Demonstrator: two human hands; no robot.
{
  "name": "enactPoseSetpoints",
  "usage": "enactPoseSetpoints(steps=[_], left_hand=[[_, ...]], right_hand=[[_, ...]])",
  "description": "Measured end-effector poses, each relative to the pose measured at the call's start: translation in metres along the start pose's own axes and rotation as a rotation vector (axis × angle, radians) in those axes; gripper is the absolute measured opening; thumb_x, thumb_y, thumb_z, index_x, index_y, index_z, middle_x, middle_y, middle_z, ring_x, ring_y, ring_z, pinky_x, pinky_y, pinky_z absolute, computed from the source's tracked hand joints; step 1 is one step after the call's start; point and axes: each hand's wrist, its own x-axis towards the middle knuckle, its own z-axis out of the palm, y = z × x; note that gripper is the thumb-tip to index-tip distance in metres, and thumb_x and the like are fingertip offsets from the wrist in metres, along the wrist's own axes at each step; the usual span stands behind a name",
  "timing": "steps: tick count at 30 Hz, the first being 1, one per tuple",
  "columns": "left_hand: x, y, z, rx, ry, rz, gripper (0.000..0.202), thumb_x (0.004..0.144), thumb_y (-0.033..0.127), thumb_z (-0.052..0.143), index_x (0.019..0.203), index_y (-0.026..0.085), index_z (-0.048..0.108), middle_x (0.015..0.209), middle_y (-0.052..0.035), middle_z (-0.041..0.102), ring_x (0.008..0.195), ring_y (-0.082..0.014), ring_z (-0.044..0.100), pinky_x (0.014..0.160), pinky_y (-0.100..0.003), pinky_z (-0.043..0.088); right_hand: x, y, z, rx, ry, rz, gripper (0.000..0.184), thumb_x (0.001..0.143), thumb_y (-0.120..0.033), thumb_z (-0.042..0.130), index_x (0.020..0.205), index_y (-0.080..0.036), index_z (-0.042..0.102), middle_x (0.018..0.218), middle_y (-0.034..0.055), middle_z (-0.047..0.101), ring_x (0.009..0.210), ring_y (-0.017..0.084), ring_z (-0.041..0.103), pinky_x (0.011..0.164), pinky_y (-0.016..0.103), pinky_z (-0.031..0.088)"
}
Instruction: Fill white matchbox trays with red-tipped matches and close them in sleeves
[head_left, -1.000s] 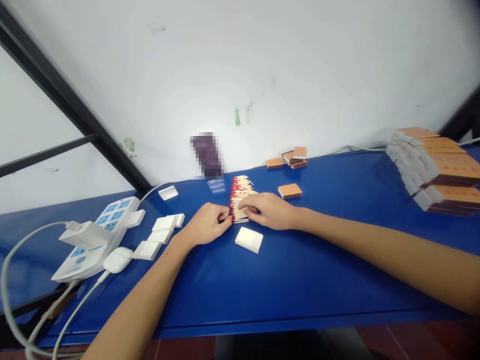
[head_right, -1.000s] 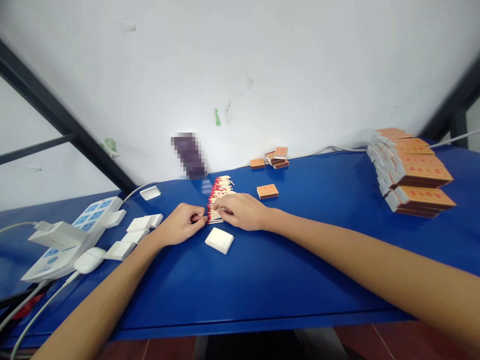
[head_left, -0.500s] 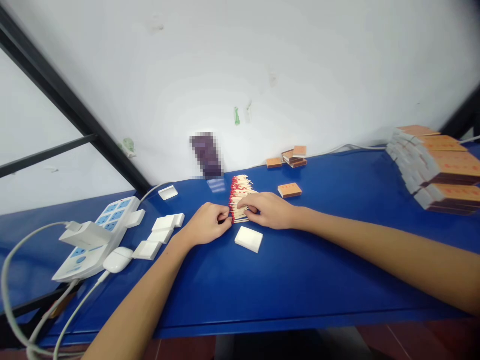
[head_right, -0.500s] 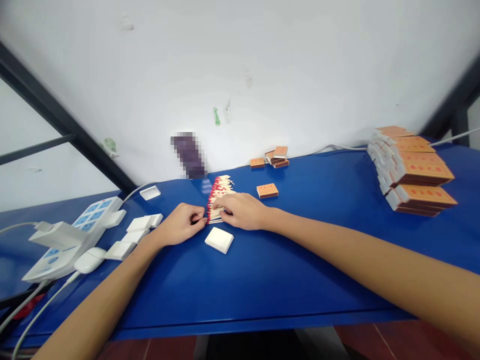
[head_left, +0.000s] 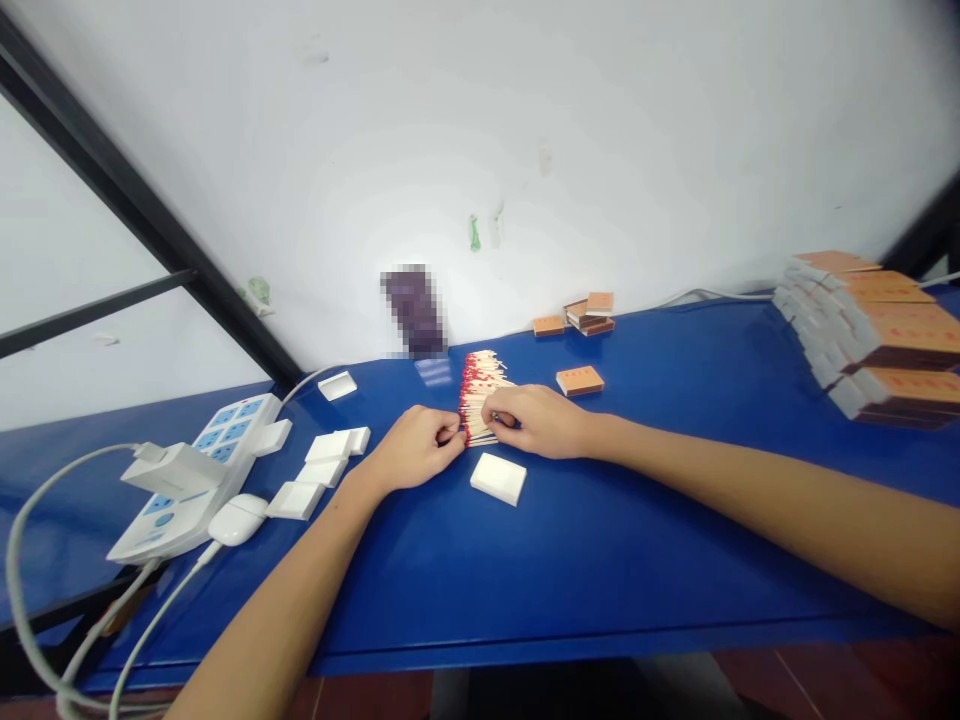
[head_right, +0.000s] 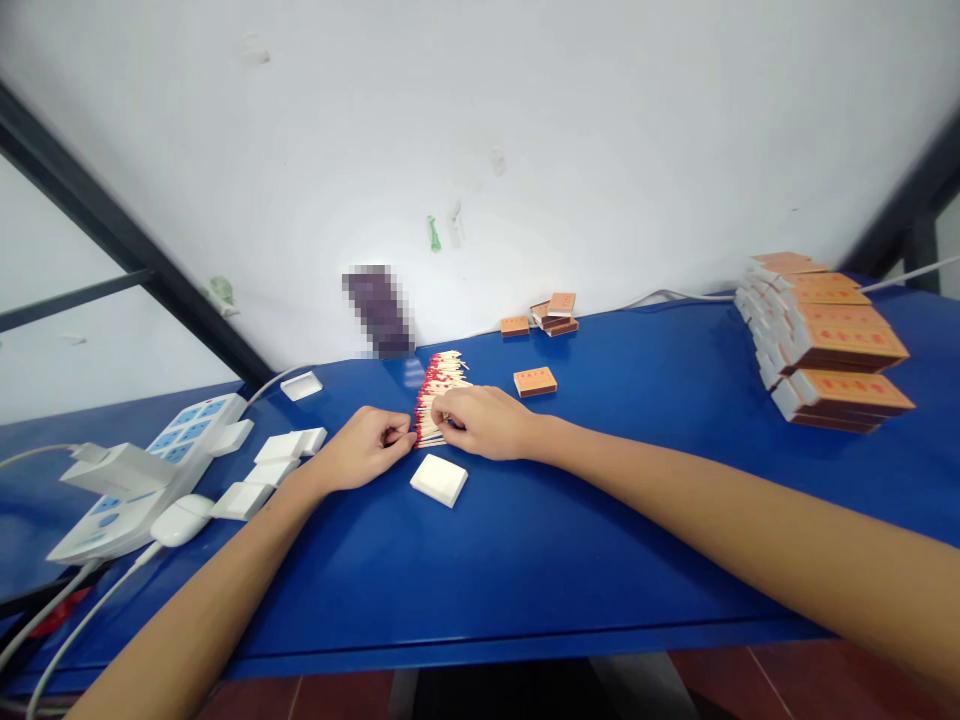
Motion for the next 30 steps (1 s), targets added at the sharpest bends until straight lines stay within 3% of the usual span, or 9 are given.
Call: enactPoseSetpoints(steps=[17, 30], left_hand=[[0.0011, -0.001, 0.0003, -0.009, 0.005, -0.03, 0.043, 0.092, 0.041, 0.045, 0.06, 0.018, 0.028, 0.055, 0.0051, 0.029, 0.053, -0.009, 0.027, 0.053, -0.026, 0.02], [0.0024, 0.0004, -0.0012, -0.002, 0.023, -0.045, 0.045, 0.095, 0.042, 0.041, 0.058, 0.017, 0.033, 0.052, 0.0046, 0.036, 0.051, -0.0094, 0.031, 0.053, -0.025, 0.022]], right_hand=[[-0.0005, 0.0006, -0.0001, 0.041, 0.007, -0.021, 0.006, 0.083, -0.019, 0.055, 0.083, -0.018, 0.061, 0.077, -0.0012, 0.061, 0.066, 0.01, 0.049, 0.061, 0.023, 0.03], [-0.0006, 0.001, 0.0008, 0.022, 0.012, -0.05, 0.013, 0.085, -0.018, 0.055, 0.084, -0.017, 0.068, 0.074, 0.0, 0.06, 0.065, 0.011, 0.049, 0.061, 0.023, 0.03]])
